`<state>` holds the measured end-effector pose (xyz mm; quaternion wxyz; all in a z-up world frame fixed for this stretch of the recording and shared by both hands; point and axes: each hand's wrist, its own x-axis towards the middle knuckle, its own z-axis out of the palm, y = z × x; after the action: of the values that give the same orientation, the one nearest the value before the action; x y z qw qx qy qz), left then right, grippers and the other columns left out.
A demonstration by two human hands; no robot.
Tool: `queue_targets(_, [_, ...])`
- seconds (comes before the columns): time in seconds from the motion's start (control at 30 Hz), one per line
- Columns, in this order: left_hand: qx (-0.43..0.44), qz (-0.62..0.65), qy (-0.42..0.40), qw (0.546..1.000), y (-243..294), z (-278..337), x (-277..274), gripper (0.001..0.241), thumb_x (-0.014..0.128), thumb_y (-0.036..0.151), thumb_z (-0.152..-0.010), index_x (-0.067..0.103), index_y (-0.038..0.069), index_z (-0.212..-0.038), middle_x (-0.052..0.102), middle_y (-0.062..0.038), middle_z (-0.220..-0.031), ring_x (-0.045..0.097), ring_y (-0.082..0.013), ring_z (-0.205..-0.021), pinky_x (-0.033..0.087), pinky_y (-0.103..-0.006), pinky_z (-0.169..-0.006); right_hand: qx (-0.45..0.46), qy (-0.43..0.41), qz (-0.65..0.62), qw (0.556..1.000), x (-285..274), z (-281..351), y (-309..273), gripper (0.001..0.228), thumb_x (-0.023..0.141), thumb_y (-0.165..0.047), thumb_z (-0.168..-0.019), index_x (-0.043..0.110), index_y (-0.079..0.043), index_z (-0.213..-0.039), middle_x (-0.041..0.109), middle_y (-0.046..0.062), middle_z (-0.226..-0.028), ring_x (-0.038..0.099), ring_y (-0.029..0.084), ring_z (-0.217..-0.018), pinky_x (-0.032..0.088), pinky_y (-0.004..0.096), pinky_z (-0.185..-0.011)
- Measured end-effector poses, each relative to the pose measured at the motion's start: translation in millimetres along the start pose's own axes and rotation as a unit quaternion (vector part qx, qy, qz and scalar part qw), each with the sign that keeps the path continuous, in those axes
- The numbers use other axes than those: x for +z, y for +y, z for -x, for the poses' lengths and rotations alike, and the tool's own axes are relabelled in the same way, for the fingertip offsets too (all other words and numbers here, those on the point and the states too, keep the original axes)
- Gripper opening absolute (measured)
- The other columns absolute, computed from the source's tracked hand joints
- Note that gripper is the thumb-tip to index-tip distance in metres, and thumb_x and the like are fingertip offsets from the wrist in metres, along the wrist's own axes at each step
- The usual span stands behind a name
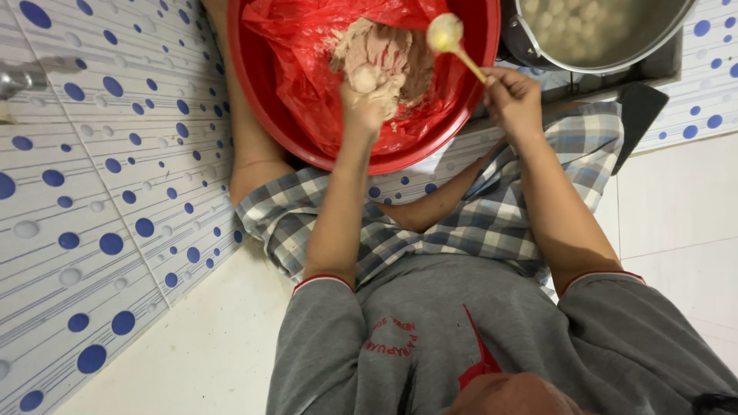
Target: Forming meatballs from dough using hands and a spoon and dropping them into a pot of water
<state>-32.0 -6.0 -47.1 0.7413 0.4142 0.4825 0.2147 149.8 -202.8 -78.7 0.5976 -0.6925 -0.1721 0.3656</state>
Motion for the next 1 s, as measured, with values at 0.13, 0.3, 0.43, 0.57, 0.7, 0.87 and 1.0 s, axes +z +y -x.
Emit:
queue_targets(0.13, [0.065, 0.052, -0.085, 0.993, -30.8, -17.6, -6.2, 0.004, 0.067, -0.002, -0.096, 0.068, -0.003, -0.099, 0.071, -0.023, -0.108, 0.078, -0.0251, -0.084, 0.062, -0.0193, -0.042, -0.022, 0.029, -0.047, 0.998, -4.3, -12.8, -6.4, 0.016, 0.061, -0.013, -0.109, 0.072, -0.006, -0.118, 0.057, 0.001, -0.064, 0.04, 0.006, -0.04, 0.03, 0.021, -0.035])
queue_targets(0.3, [-0.087, -0.239, -0.034, 0.966, 80.2, 66.9, 31.7, 0.11, 0.01, 0.084, -0.069, 0.041, 0.02, -0.154, 0.039, -0.01, -0.164, 0.04, -0.0329, -0.148, 0.025, -0.0619, -0.119, 0.002, 0.054, -0.034, 0.998, 0.7, -20.6, -1.0, 0.018, 0.059, -0.012, -0.108, 0.072, -0.007, -0.119, 0.057, 0.002, -0.066, 0.038, 0.006, -0.04, 0.028, 0.02, -0.035])
queue_targets(0.43, [0.062, -0.067, -0.093, 0.991, 18.3, 21.1, 13.7, 0.03, 0.072, 0.033, -0.087, 0.068, 0.008, -0.105, 0.076, -0.006, -0.097, 0.073, -0.0179, -0.089, 0.065, -0.0321, -0.088, -0.003, 0.037, -0.012, 0.999, 7.3, -13.7, -8.8, 0.02, 0.056, -0.011, -0.108, 0.072, -0.005, -0.12, 0.057, 0.001, -0.067, 0.038, 0.006, -0.04, 0.03, 0.021, -0.035])
queue_targets(0.57, [0.124, 0.061, -0.162, 0.977, -16.3, 1.6, 5.5, 0.026, 0.059, -0.019, -0.09, 0.07, 0.003, -0.099, 0.073, -0.011, -0.095, 0.068, -0.0232, -0.081, 0.057, -0.0275, -0.063, 0.009, 0.044, -0.036, 0.998, 8.1, -15.0, -9.3, 0.02, 0.056, -0.012, -0.108, 0.071, -0.006, -0.12, 0.055, 0.001, -0.066, 0.036, 0.006, -0.04, 0.029, 0.021, -0.035])
queue_targets(0.7, [0.153, 0.102, -0.151, 0.971, -26.0, -7.4, 8.2, 0.041, 0.058, -0.033, -0.075, 0.066, 0.001, -0.097, 0.074, -0.016, -0.093, 0.073, -0.0267, -0.089, 0.066, -0.0402, -0.085, 0.008, 0.043, -0.023, 0.999, 8.8, -14.6, -11.5, 0.021, 0.057, -0.013, -0.107, 0.072, -0.006, -0.12, 0.057, 0.001, -0.067, 0.037, 0.006, -0.04, 0.028, 0.021, -0.035])
queue_targets(0.87, [0.172, -0.005, -0.094, 0.981, -26.8, -10.2, 7.3, 0.032, 0.071, -0.017, -0.08, 0.06, 0.013, -0.075, 0.06, -0.001, -0.069, 0.061, -0.0127, -0.063, 0.058, -0.0282, -0.058, 0.014, 0.046, -0.024, 0.999, 8.7, -15.9, -9.8, 0.021, 0.056, -0.012, -0.107, 0.072, -0.006, -0.119, 0.057, 0.001, -0.066, 0.038, 0.006, -0.039, 0.03, 0.021, -0.034])
queue_targets(1.0, [0.032, 0.349, -0.163, 0.922, -34.7, -34.1, 10.4, 0.037, 0.04, -0.008, -0.07, 0.018, 0.02, -0.059, 0.021, -0.001, -0.063, 0.02, -0.0162, -0.055, 0.052, -0.0497, -0.081, 0.011, 0.045, -0.023, 0.999, 8.1, -14.6, -11.9, 0.02, 0.056, -0.012, -0.108, 0.072, -0.006, -0.119, 0.058, 0.001, -0.067, 0.038, 0.006, -0.039, 0.031, 0.021, -0.034])
